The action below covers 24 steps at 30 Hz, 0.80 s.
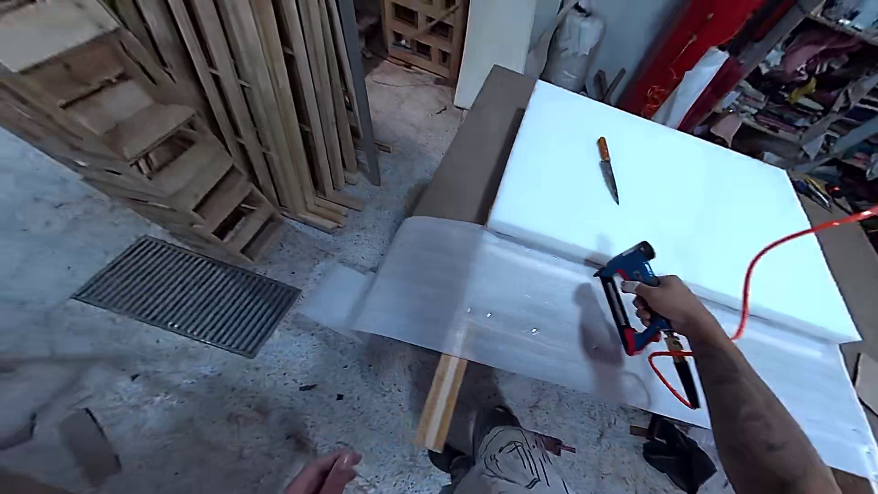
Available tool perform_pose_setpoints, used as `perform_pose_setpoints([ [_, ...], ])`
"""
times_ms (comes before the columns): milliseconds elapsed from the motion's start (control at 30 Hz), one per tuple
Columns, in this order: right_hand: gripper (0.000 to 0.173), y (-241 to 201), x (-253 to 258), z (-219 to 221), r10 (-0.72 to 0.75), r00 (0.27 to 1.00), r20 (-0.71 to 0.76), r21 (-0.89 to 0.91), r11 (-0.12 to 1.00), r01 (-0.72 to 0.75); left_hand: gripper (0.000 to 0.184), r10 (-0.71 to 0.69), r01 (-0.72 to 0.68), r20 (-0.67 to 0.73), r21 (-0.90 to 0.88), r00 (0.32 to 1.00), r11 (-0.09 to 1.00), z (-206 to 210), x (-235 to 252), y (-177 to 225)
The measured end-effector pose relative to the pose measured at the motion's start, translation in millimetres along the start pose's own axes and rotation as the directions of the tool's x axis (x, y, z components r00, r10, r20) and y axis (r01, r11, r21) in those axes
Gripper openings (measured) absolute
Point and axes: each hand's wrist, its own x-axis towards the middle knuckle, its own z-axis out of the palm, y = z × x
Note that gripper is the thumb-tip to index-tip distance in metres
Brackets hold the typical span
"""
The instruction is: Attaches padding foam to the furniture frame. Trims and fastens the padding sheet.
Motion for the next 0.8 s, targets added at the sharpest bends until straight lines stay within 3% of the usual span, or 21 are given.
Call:
perform_pose_setpoints([
  [167,0.029,-49,6,77,0.059,0.998,-0.025,-0.167,0.984,-0.062,0.045,0.226,-0.269,0.186,0.248,0.956,0.931,-20,119,34],
  [333,0.039,-102,10,129,-0.086,0.996,0.015,-0.224,0.971,0.087,0.041,0.268,-0.412,0.478,0.226,0.836,0.883,12,199,40],
  [433,0.038,-119,31,167,-0.071,0.992,0.106,-0.296,0.950,0.100,0.040,0.262,-0.473,0.612,0.210,0.746,0.856,20,216,27],
  [533,0.039,-139,25,174,-0.064,0.995,0.082,-0.298,0.951,0.086,0.037,0.309,-0.496,0.650,0.121,0.695,0.860,15,242,27],
  [633,0.038,-152,20,188,-0.077,0.996,0.048,-0.325,0.941,0.089,0.042,0.260,-0.483,0.665,0.173,0.700,0.858,22,284,59],
  [733,0.040,-167,26,200,-0.062,0.998,0.005,-0.505,0.861,0.056,0.043,0.365,-0.567,0.600,0.186,0.712,0.802,63,341,104],
  [800,0.037,-174,7,201,-0.112,0.988,-0.106,-0.552,0.833,0.035,0.048,0.502,-0.689,0.569,0.164,0.651,0.706,107,385,120],
])
